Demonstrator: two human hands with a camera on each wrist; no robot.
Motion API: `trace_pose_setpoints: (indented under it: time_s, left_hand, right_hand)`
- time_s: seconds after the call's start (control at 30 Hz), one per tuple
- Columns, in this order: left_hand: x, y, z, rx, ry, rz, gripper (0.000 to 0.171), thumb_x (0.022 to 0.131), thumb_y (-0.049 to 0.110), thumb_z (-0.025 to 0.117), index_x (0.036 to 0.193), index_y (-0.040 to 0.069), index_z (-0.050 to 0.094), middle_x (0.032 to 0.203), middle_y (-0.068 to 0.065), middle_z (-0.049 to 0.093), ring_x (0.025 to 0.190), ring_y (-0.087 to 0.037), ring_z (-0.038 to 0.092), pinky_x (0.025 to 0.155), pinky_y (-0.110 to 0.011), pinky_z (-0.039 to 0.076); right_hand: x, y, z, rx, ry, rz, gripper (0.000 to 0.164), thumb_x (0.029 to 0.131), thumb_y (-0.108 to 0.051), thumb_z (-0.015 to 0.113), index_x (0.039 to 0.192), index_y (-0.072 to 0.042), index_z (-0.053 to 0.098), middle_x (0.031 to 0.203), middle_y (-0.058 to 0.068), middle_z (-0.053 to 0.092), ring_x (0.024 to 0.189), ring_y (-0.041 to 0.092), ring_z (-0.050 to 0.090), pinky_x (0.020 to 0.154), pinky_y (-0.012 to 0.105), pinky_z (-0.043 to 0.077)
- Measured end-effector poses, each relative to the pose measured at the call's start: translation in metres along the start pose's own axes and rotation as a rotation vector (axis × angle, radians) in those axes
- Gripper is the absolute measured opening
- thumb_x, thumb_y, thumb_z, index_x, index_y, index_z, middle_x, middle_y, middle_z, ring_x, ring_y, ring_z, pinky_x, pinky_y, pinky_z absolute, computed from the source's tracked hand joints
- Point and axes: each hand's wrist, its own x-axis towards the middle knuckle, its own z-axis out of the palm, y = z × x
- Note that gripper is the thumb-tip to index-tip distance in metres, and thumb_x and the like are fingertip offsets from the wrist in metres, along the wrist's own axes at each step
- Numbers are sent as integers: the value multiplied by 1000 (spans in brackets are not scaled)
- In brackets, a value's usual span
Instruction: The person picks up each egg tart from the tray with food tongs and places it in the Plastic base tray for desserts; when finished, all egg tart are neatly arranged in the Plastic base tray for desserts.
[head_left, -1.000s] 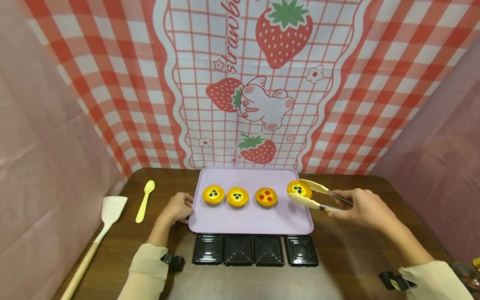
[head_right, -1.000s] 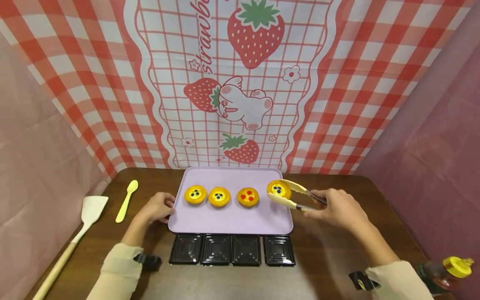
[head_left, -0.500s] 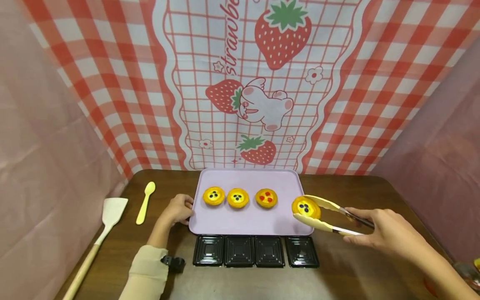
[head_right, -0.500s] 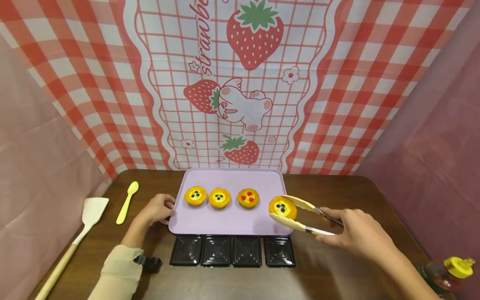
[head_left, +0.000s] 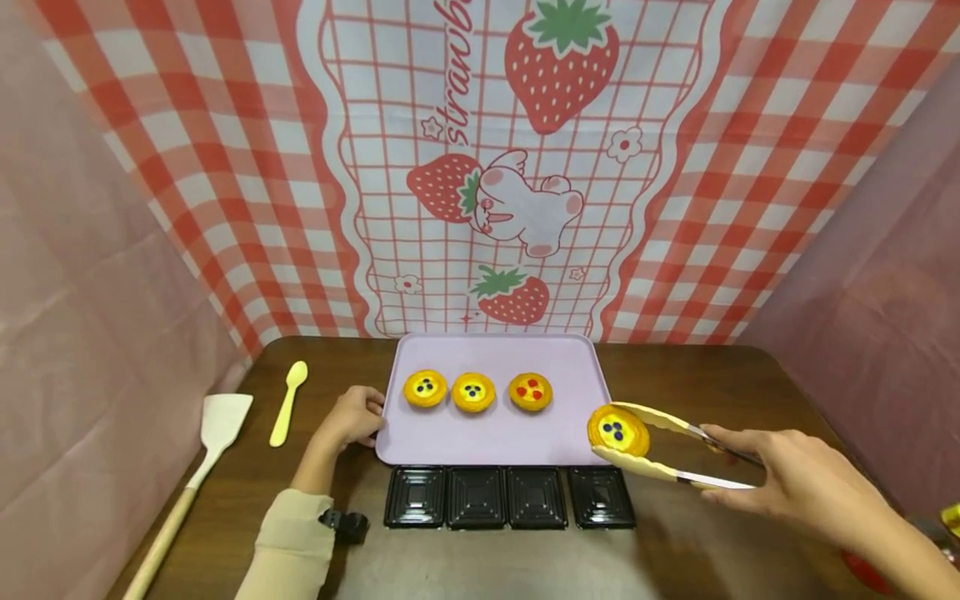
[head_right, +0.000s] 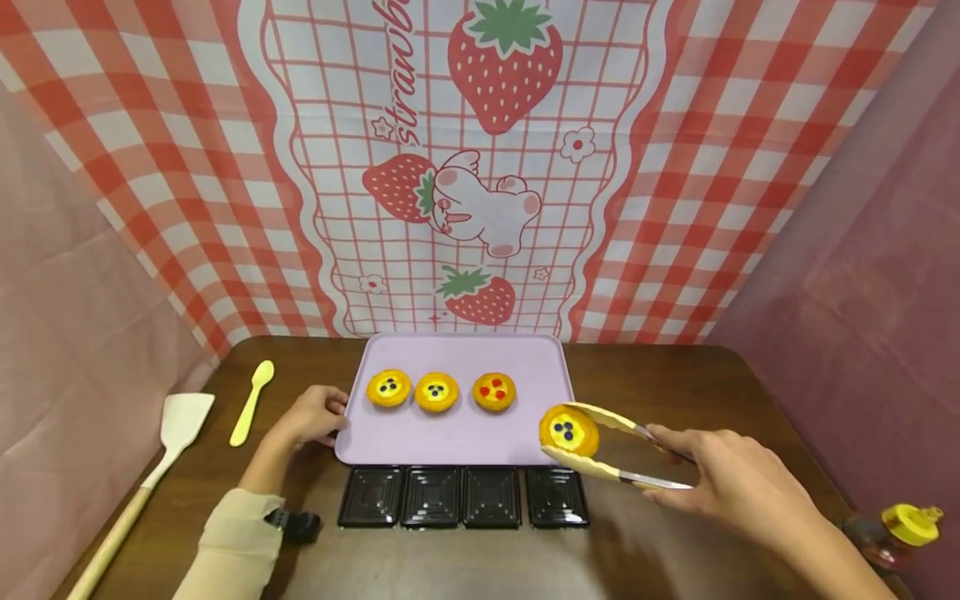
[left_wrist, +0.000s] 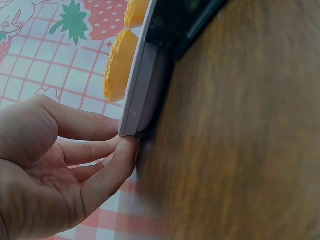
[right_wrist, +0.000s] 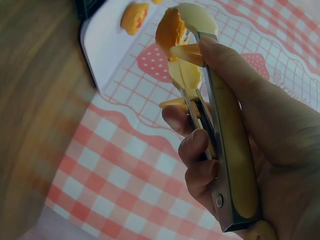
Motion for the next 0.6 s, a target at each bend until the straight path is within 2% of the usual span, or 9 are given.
trace_pose_setpoints:
  time_s: [0.07, 0.23, 0.4, 0.5, 0.6]
  left_hand:
    - [1, 0, 0, -2, -1, -1, 39, 75, -11, 64, 113, -16, 55, 90, -18, 56, 70, -24, 60, 50, -37, 60]
    - [2, -1, 1, -8, -5, -7, 39, 76, -11, 64, 114, -15, 55, 91, -19, 56, 70, -25, 60, 51, -37, 60]
    - [3, -3, 1, -5, -6, -4, 40, 77, -11, 63, 115, -15, 55, 90, -18, 56, 69, -24, 60, 51, -36, 60]
    - [3, -3, 1, -3, -4, -3, 40, 76, -10, 63, 115, -15, 55, 89, -17, 57, 68, -23, 60, 50, -36, 60]
    - [4, -2, 2, -8, -5, -8, 39, 76, -11, 63, 114, -15, 56, 89, -17, 56, 67, -23, 59, 50, -36, 60]
  right_hand:
    - [-1, 0, 3, 8, -19, -1, 75, 70, -65, 76, 124, -13, 70, 102, -6, 73, 85, 16, 69, 56, 29, 50]
    - [-3, 2, 16, 48, -70, -11, 76, 70, -67, 74, 124, -13, 70, 104, -4, 73, 82, 7, 66, 55, 26, 50]
    - [-6, 5, 31, 105, -113, -30, 76, 72, -65, 73, 125, -11, 69, 105, -2, 73, 84, 5, 65, 57, 25, 51]
    - [-6, 6, 38, 124, -142, -25, 75, 73, -63, 75, 125, -10, 69, 102, -3, 73, 78, 1, 61, 56, 24, 48]
    - [-8, 7, 44, 140, -177, -4, 73, 73, -60, 77, 126, -10, 68, 96, -8, 72, 69, -2, 51, 52, 22, 41]
